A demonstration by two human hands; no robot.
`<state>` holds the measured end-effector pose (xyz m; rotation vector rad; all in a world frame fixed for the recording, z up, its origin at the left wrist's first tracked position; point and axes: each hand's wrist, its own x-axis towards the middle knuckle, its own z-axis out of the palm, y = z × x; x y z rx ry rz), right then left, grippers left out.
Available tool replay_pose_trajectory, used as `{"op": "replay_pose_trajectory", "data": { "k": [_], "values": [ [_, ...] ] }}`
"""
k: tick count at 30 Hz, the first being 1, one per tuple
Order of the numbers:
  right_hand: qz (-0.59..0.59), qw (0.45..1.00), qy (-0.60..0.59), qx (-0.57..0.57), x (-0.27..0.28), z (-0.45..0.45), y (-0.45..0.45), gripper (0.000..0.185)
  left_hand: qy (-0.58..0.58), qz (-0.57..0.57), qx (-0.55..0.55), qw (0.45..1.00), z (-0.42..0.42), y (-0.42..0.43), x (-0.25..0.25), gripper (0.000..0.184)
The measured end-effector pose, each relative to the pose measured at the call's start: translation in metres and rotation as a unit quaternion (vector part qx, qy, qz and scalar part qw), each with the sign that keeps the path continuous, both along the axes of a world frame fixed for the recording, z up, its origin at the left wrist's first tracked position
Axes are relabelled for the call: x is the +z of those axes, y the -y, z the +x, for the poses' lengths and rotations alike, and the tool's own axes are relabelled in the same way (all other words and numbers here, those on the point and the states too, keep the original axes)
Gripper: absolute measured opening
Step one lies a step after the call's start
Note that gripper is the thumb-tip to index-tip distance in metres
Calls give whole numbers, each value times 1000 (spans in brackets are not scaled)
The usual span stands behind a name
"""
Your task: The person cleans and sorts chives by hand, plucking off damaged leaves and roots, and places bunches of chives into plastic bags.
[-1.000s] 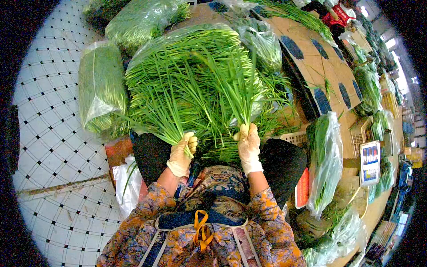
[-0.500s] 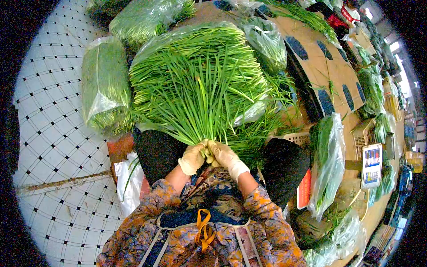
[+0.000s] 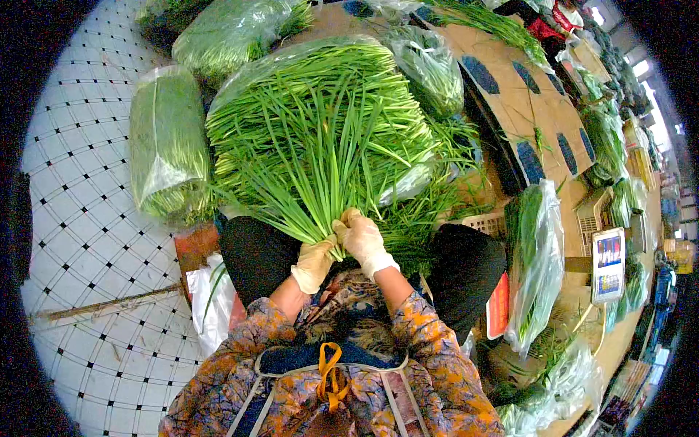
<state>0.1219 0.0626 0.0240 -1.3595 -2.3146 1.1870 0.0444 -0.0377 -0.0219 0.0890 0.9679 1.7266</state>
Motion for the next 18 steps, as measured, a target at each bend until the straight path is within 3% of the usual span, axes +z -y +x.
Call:
{"op": "replay_pose_trajectory", "data": {
  "k": [2, 3, 5, 6, 7, 9, 10, 11, 13, 14, 15, 17, 18],
  "values": [
    [-141, 984, -109, -23, -5, 2, -4, 10, 44, 8, 17, 999, 2, -4, 18, 27],
    [-141, 984, -110, -24, 0, 3, -2, 10, 43, 9, 16, 999, -1, -5, 15, 27],
    [-211, 941, -250, -89, 15, 9, 10, 15, 122, 63, -5, 991, -11, -4, 5, 27],
    [-253, 895, -352, -107, 14, 12, 15, 11, 113, 12, 23, 993, -10, -8, 27, 27],
    [-254, 896, -350, -104, 14, 17, 17, 11, 114, 13, 26, 993, -10, -8, 24, 27],
    [-213, 854, -418, -225, 16, 30, 16, 10, 176, 42, 22, 983, -11, -4, 15, 28],
    [-210, 849, -397, -279, 11, 37, 4, 11, 196, 16, 6, 980, -13, -4, 21, 29],
    [-275, 773, -468, -329, 7, 47, -2, 14, 196, 16, 5, 980, -14, -3, 20, 29],
    [-360, 763, -423, -331, 14, 49, -8, 21, 189, 38, -24, 981, -13, -2, 20, 29],
    [-333, 859, -286, -264, 16, 46, -7, 32, 186, 42, -34, 981, -12, -2, 21, 28],
    [-269, 903, -258, -215, 16, 37, 4, 43, 186, 42, -35, 981, -9, -2, 11, 28],
    [-136, 977, -142, -81, -26, 24, 7, 46, 119, 29, -8, 992, -4, 0, -18, 28],
    [-172, 982, -71, -26, 8, 14, 8, 28, 113, 28, -14, 993, -4, 2, -11, 28]
  ]
}}
